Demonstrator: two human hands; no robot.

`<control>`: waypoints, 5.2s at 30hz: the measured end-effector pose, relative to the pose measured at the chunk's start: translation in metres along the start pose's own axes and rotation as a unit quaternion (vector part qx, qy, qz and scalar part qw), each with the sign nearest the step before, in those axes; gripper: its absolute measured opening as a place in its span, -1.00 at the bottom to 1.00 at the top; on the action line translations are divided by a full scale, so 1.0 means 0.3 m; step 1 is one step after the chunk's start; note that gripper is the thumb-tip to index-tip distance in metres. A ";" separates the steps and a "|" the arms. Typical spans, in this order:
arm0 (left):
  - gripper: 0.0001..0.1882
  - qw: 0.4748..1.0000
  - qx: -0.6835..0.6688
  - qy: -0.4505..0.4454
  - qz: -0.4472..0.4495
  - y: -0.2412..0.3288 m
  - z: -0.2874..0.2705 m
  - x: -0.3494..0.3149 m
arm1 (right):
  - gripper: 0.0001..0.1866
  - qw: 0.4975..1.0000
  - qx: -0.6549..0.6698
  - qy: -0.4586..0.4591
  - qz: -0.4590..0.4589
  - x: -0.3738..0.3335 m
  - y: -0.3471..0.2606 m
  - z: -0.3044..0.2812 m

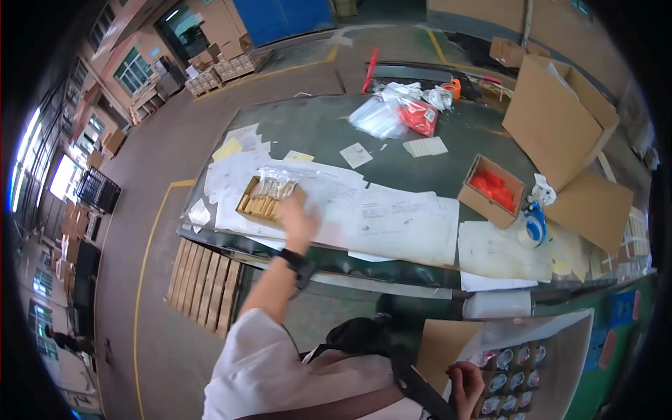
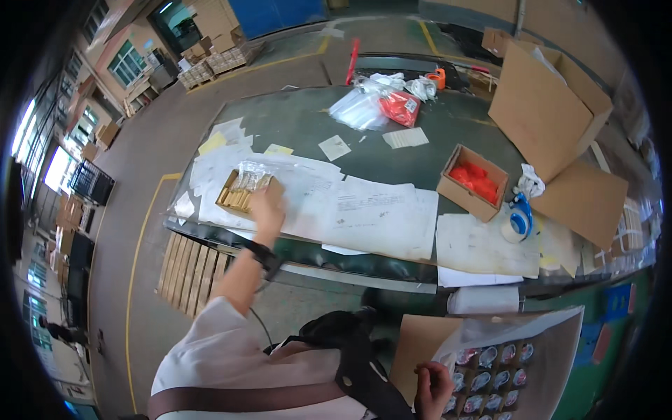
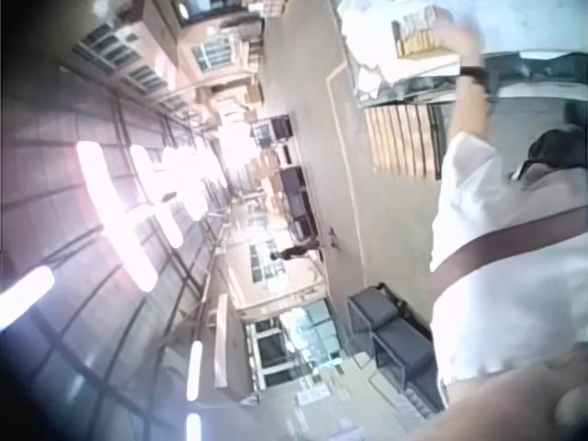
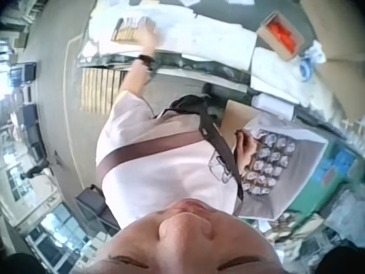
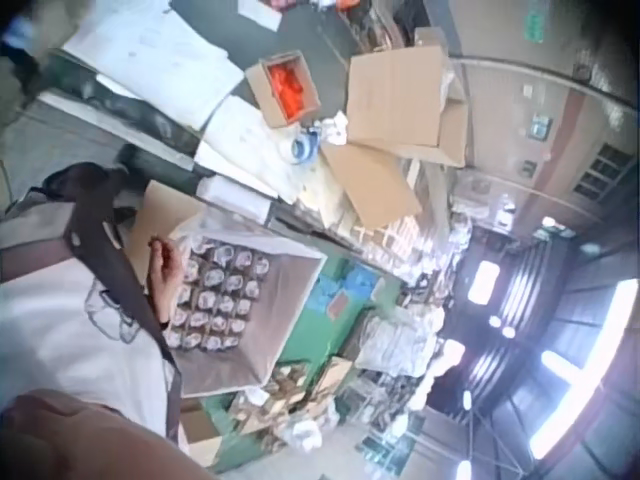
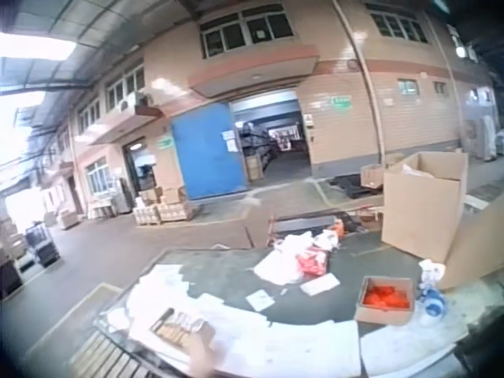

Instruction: The person packs small red and beige items into a large cardboard box lined with a plastic bag. They place the items into a grid-like insert inside the box, arranging them one by one. Finally, the person folds the flaps of the cardboard box to close it.

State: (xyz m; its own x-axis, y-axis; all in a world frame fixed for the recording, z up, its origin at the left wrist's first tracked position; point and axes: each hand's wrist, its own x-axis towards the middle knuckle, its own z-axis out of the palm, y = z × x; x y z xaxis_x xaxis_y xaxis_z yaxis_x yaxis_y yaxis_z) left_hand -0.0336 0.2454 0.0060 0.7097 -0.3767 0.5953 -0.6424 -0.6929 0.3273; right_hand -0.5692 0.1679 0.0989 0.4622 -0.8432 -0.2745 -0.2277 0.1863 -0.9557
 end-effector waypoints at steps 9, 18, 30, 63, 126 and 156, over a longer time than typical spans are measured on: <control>-0.22 0.928 -0.026 -0.208 -0.309 -0.855 -0.059 0.282 | -0.89 0.983 -0.067 -0.167 -0.029 0.381 -0.025 0.313; -0.27 0.745 -0.255 -0.425 -0.445 -0.636 -0.112 0.343 | -0.62 0.950 0.045 -0.305 0.060 0.943 -0.071 0.992; -0.29 0.597 -0.554 -0.544 -0.203 0.176 0.279 0.054 | -0.35 0.997 -0.033 -0.011 -0.071 1.074 -0.021 0.672; -0.72 0.877 -0.159 -0.391 0.229 1.034 0.356 -0.019 | -0.69 0.812 -0.547 0.085 -0.186 1.139 -0.086 -0.019; -0.56 0.110 -0.703 -0.548 -0.440 1.107 0.459 0.048 | -0.53 0.968 -0.195 -0.127 -0.097 1.289 -0.365 0.185; -0.62 0.016 -0.273 -0.915 -0.297 1.874 -0.102 -1.000 | -0.68 0.660 -0.446 0.478 0.371 -0.466 0.988 -1.443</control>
State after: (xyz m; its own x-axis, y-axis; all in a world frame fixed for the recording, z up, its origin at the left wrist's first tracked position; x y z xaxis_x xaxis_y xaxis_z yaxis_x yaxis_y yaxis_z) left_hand -0.6166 -0.0124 0.0337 -0.8632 -0.1364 -0.4861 0.0818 -0.9879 0.1318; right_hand -1.0724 0.1228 -0.1003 -0.7145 -0.6989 -0.0330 -0.6979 0.7153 -0.0368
